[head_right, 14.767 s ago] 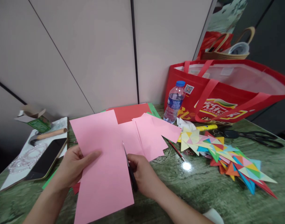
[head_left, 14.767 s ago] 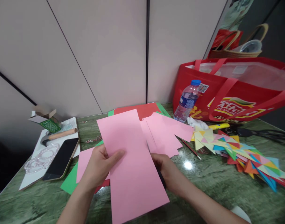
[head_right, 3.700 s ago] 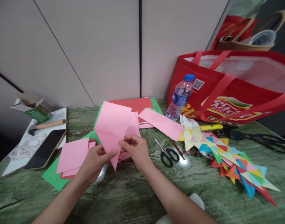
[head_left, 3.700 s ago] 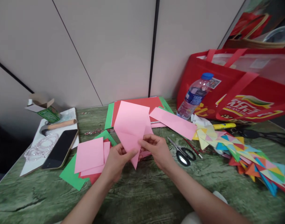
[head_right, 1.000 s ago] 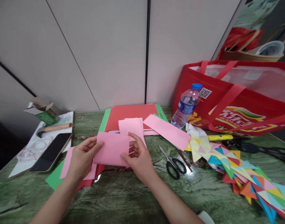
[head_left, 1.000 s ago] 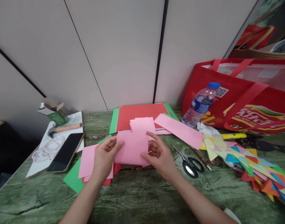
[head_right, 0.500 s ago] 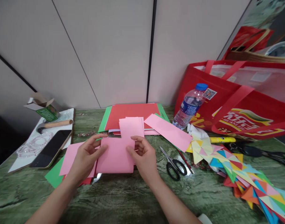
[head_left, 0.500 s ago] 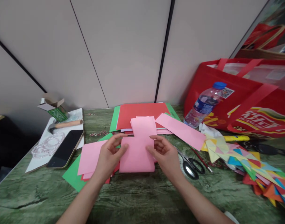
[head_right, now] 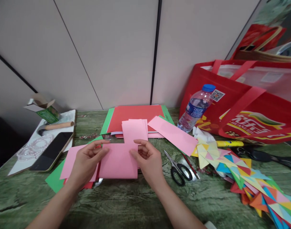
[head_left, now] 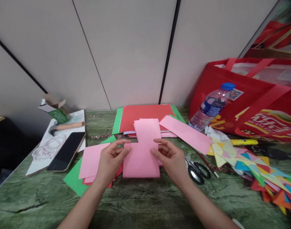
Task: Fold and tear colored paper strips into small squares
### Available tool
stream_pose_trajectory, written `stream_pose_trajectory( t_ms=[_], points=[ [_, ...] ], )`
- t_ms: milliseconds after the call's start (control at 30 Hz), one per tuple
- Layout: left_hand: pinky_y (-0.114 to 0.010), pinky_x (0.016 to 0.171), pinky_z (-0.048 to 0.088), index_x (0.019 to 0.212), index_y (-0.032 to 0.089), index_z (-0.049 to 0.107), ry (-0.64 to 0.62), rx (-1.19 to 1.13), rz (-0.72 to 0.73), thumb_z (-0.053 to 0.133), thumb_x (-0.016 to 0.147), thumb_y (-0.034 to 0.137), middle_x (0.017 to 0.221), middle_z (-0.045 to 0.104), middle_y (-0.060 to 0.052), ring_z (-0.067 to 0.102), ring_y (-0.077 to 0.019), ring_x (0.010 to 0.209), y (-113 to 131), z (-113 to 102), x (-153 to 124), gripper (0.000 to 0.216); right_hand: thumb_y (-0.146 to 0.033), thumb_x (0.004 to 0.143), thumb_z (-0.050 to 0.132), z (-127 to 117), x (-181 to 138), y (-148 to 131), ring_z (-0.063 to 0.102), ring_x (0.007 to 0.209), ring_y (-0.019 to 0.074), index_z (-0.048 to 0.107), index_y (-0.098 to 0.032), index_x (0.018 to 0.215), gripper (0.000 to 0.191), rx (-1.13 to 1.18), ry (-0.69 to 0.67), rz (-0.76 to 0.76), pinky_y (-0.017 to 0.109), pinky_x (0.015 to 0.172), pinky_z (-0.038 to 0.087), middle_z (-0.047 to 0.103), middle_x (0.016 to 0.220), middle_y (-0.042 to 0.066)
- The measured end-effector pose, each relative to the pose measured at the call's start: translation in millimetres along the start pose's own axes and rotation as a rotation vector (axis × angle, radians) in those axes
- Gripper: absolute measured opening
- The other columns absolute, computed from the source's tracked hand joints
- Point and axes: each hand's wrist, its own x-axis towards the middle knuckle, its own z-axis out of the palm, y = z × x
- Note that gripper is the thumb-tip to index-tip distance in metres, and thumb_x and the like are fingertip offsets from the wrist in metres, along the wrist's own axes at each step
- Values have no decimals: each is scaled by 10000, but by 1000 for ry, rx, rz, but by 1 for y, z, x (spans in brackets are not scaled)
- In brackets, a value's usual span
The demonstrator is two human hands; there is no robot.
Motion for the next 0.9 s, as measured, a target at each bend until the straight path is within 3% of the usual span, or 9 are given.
stream_pose_trajectory(
  t_ms=[367, 900],
  points=[
    [-197, 469, 414, 865, 178, 637, 70, 30, -7, 695, 637, 313, 523, 659, 20, 553, -112, 476, -2, 0, 0, 271, -295, 647, 676, 0, 0, -4, 498, 532, 108, 592, -177, 904, 295, -21, 6, 15, 233, 504, 393, 557, 573, -32],
    [-170, 447, 382, 853, 187, 631, 59, 84, 12, 681, 658, 322, 500, 638, 36, 523, -94, 457, -2, -2, 0, 242, -336, 633, 683, -2, 1, -7, 410, 496, 92, 605, -166, 866, 299, -70, 16, 26, 220, 471, 329, 451, 518, -58]
  ],
)
